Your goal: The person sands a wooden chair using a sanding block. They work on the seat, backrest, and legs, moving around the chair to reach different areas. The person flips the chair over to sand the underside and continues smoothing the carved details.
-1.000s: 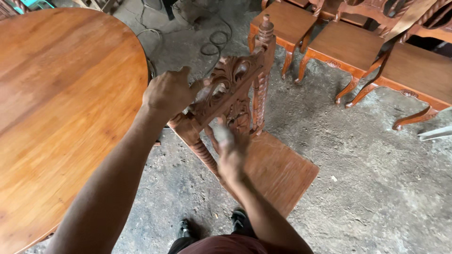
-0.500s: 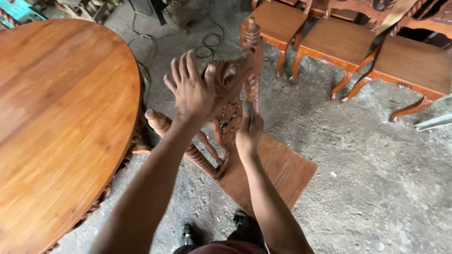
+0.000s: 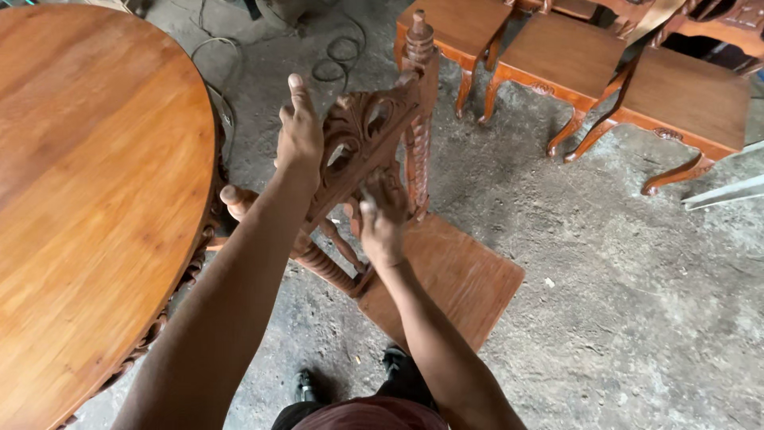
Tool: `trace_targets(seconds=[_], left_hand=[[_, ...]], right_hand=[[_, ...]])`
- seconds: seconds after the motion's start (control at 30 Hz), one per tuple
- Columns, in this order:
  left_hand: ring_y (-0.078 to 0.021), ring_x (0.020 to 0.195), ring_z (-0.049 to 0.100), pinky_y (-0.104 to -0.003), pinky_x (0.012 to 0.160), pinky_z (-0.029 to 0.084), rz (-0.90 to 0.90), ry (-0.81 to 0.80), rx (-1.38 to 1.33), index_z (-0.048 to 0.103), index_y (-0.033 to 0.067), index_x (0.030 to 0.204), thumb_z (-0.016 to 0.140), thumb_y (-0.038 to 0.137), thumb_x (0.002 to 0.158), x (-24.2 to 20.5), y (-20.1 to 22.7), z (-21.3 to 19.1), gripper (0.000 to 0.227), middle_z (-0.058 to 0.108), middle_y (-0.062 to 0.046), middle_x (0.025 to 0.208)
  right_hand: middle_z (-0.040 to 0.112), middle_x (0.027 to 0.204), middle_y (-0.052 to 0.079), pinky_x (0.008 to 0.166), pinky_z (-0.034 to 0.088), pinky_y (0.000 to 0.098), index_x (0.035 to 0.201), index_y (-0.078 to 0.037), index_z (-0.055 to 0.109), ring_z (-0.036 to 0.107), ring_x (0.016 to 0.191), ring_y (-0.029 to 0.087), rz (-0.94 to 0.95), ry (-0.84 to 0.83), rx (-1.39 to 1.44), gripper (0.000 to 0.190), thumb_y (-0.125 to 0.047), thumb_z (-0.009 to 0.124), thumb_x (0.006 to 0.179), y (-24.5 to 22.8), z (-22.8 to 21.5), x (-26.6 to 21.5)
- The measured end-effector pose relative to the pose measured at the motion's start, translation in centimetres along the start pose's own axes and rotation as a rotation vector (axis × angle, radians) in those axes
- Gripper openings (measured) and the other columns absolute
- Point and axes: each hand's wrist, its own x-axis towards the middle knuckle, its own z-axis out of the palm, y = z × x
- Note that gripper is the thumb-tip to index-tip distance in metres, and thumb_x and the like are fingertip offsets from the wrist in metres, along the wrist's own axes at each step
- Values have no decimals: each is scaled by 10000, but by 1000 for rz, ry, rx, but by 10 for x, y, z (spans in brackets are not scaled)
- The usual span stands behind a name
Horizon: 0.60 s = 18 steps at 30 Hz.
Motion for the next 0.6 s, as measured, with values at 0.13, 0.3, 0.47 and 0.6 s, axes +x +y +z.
trace_targets(seconds=[0.13,0.3,0.47,0.6], left_hand=[[-408,1499,314,-630,1222,73,28,30,263,158,97,1632,42,819,906,-7,0,7,1031,422,-219,1567],[-426,1552,196,-724,1199,1,390,304,546,356,119,1559,106,578,1037,-4,-15,12,739,361,-245,1603],[-408,1537,190,-762,1158,-25,663,457,528,363,78,1527,165,576,1048,5,-15,14,719,363,-249,1582],[-402,1484,242,-759,1133,-23,576,379,504,341,35,1529,207,674,1026,-1,-12,12,823,400,-268,1497]], right_hand=[[714,1253,108,1188,345,533,1274,-78,679,625,1199,307,95,-198,-81,347,-227,414,1107,-3,-27,-20],[682,1356,124,1159,396,472,1442,-71,599,630,1236,280,168,52,34,429,-262,365,1136,7,-41,43],[575,1485,225,1155,365,504,1463,-37,554,555,1367,390,-42,25,-130,402,-237,402,1149,7,-17,21],[576,1211,240,933,556,421,1062,2,604,580,1149,316,327,34,8,275,-245,491,1103,33,-45,25]])
